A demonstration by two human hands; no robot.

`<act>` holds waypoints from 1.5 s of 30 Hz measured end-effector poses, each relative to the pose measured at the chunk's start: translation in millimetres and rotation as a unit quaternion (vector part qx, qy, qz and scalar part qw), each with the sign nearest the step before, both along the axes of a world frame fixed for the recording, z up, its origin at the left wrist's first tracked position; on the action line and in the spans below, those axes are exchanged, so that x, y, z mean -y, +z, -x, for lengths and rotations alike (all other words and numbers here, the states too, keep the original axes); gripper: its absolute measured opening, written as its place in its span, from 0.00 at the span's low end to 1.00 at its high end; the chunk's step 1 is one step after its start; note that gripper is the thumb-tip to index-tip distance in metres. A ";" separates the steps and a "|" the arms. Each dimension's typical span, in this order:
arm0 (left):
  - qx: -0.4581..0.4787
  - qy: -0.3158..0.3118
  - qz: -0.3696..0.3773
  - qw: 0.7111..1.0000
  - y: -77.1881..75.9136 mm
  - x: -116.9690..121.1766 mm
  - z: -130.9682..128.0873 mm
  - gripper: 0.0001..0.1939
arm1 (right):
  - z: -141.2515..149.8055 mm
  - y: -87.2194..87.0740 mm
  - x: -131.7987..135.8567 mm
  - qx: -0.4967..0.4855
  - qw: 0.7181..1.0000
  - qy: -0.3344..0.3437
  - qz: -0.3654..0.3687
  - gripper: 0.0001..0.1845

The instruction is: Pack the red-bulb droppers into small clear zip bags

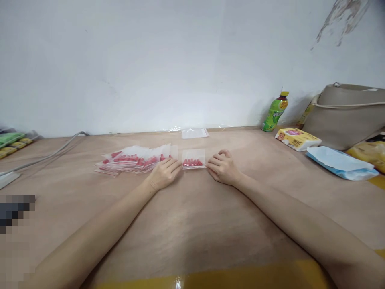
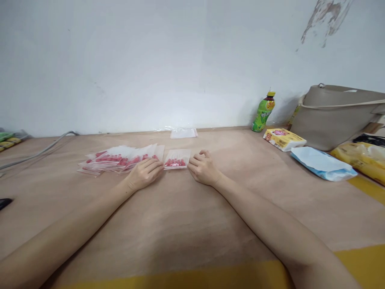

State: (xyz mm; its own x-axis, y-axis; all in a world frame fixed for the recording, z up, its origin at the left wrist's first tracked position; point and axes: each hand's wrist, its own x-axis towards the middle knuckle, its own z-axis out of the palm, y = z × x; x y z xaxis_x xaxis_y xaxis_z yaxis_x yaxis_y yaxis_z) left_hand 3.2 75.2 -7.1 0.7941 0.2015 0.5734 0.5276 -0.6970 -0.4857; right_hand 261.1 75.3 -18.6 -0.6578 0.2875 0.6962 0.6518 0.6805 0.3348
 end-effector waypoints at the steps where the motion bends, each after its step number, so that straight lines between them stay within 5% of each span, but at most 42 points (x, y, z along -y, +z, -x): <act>1: 0.000 0.003 0.001 1.000 -0.2 0.8 1.4 0.11 | -0.3 -0.5 -0.3 -0.002 1.000 0.001 0.005 0.13; 9: 0.000 0.023 0.016 1.000 -3.5 1.0 -4.9 0.13 | -2.0 -4.7 -1.0 -0.043 0.998 0.012 0.039 0.09; 14: -0.017 0.003 0.036 0.999 -2.9 3.3 -15.3 0.11 | 21.1 -2.8 8.5 -0.037 0.985 0.054 0.162 0.22; 18: -0.002 0.027 0.052 0.998 -0.2 5.5 -16.0 0.09 | 24.1 -4.6 6.6 -0.021 0.971 0.048 0.235 0.20; 26: 0.029 0.135 0.042 0.990 7.4 7.1 12.5 0.07 | -50.2 -4.4 -7.5 -0.073 0.961 -0.034 0.265 0.12; 32: 0.007 0.112 0.039 0.993 8.5 -1.5 16.2 0.11 | -80.7 -1.6 -9.7 -0.084 0.947 -0.166 0.263 0.16; 36: 0.010 0.070 0.056 0.996 2.7 -6.4 7.1 0.14 | -69.0 -1.1 -7.8 -0.093 0.961 -0.160 0.203 0.18; 41: 0.016 0.037 0.088 0.995 -11.6 -6.3 -28.7 0.11 | -27.0 -3.7 1.6 -0.090 0.980 -0.047 0.170 0.21; 45: 0.055 0.031 0.120 0.991 -17.9 -5.6 -53.8 0.10 | 4.6 -8.1 2.5 -0.059 0.989 -0.022 0.136 0.13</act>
State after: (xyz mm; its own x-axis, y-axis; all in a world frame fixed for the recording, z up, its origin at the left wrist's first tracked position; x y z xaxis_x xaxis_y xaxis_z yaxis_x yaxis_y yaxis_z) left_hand 56.9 80.8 -25.0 0.7107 0.3900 0.5854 0.6142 -0.7498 -0.2461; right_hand 256.6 72.8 -26.6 -0.5587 0.5014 0.6607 0.7065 0.7050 0.0624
